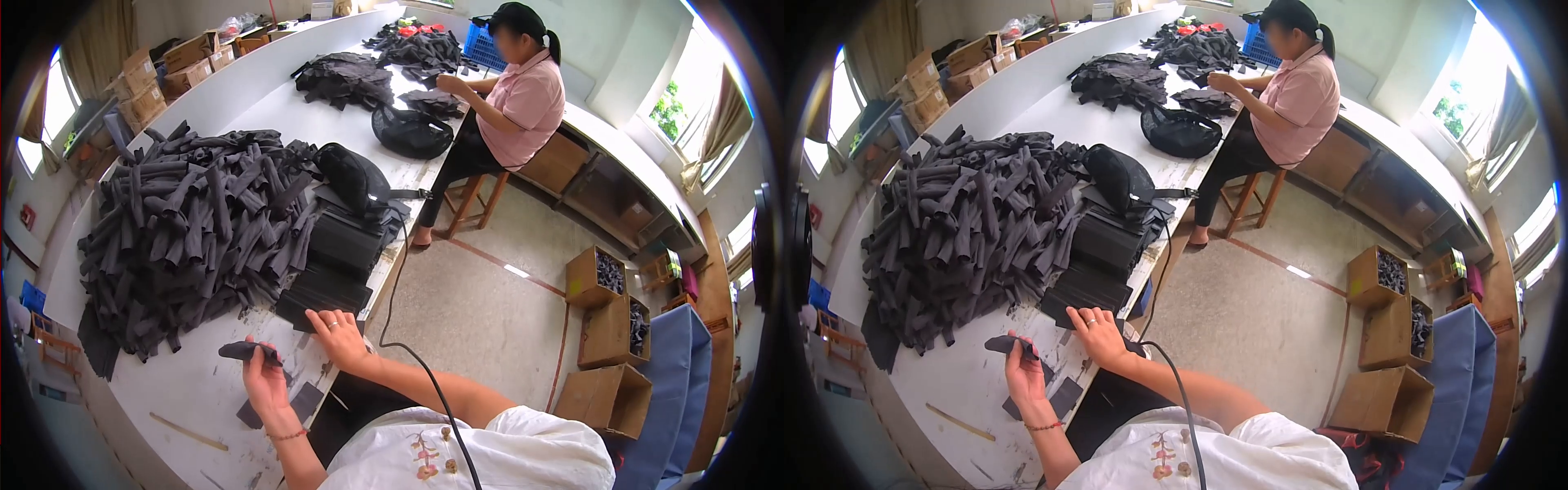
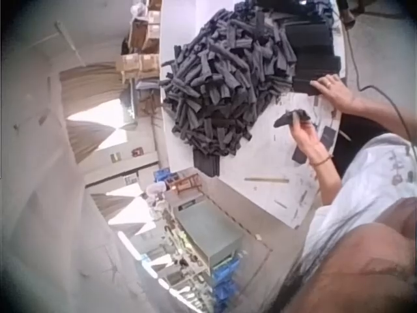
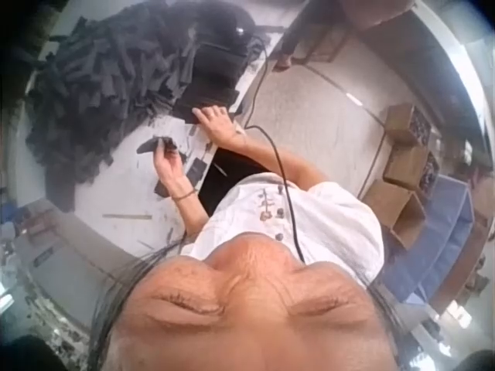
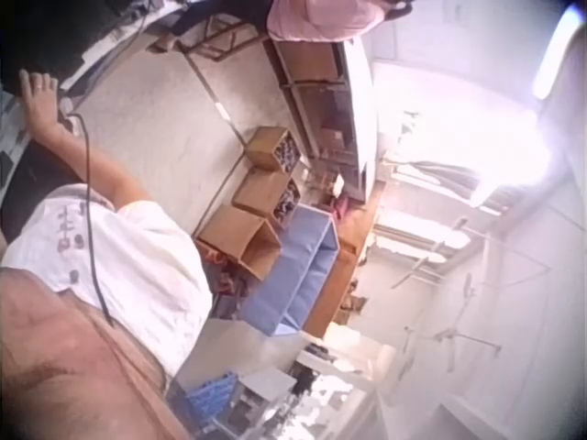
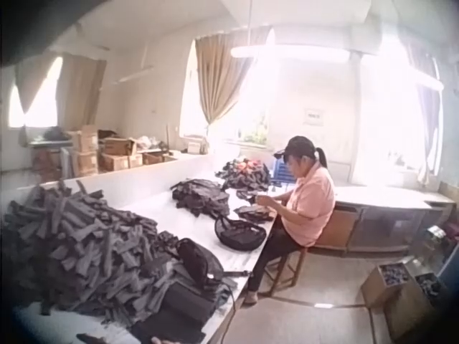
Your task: The recorder is manually sorting and assembling black foam or rubber components at a workbench.
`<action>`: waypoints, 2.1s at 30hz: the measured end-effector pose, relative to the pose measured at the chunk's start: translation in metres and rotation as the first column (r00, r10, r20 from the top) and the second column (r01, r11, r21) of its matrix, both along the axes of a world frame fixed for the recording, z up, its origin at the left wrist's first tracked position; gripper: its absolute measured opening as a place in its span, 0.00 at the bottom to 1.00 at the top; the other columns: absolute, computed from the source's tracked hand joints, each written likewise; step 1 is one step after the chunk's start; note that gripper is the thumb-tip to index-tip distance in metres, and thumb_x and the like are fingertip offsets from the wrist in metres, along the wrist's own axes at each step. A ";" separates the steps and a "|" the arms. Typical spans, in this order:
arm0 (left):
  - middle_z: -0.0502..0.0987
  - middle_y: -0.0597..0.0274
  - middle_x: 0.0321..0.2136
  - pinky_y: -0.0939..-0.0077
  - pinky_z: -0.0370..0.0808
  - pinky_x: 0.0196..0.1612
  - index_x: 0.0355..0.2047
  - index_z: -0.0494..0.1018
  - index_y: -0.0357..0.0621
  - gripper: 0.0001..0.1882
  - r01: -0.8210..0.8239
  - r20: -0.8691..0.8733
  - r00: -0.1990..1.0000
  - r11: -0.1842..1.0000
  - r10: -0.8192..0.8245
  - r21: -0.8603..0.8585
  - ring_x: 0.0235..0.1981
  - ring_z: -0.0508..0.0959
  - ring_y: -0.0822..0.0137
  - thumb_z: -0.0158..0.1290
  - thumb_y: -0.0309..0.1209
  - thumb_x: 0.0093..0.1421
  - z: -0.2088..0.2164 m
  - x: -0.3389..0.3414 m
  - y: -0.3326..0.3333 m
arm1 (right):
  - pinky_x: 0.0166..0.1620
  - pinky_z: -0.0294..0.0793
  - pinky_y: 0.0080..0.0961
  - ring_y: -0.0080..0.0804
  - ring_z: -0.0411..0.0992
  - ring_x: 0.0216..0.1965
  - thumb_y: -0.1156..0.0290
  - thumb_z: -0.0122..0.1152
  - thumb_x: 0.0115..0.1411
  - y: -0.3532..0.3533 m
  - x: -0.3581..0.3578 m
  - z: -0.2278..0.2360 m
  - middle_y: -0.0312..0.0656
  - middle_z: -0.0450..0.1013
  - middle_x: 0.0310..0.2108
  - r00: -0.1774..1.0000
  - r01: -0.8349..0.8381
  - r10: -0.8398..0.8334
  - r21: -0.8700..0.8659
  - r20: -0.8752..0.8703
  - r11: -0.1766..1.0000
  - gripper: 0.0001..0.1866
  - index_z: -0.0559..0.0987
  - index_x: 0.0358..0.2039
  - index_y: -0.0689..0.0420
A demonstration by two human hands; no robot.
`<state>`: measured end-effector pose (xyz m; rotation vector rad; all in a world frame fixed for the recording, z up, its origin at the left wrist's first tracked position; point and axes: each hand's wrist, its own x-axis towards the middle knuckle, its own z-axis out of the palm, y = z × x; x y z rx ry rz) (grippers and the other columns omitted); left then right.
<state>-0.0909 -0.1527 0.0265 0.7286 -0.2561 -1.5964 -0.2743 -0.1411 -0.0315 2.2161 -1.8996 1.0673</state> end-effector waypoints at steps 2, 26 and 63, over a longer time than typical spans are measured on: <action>0.75 0.57 0.37 0.74 0.79 0.36 0.56 0.63 0.37 0.21 0.003 0.008 1.000 1.000 -0.003 0.001 0.36 0.78 0.66 0.52 0.21 0.63 -0.002 -0.003 -0.001 | 0.46 0.65 0.36 0.41 0.67 0.43 0.67 0.64 0.53 -0.001 0.002 0.001 0.43 0.69 0.44 1.000 -0.013 0.013 -0.026 0.007 1.000 0.33 0.67 0.60 0.57; 0.76 0.58 0.36 0.77 0.78 0.35 0.56 0.64 0.38 0.21 0.091 -0.018 0.996 0.995 -0.091 0.042 0.35 0.79 0.68 0.52 0.20 0.63 -0.021 -0.023 -0.028 | 0.45 0.67 0.35 0.40 0.69 0.43 0.68 0.66 0.51 -0.003 0.000 0.001 0.44 0.70 0.46 0.999 -0.020 0.019 0.009 0.046 1.000 0.36 0.66 0.61 0.59; 0.77 0.59 0.40 0.82 0.77 0.34 0.60 0.64 0.39 0.23 0.182 0.140 0.971 0.979 -0.194 0.095 0.37 0.79 0.71 0.51 0.24 0.65 -0.030 -0.056 -0.068 | 0.47 0.66 0.30 0.36 0.68 0.43 0.69 0.52 0.55 -0.005 -0.007 -0.002 0.44 0.68 0.47 0.993 -0.027 0.019 0.072 0.116 0.997 0.33 0.65 0.62 0.61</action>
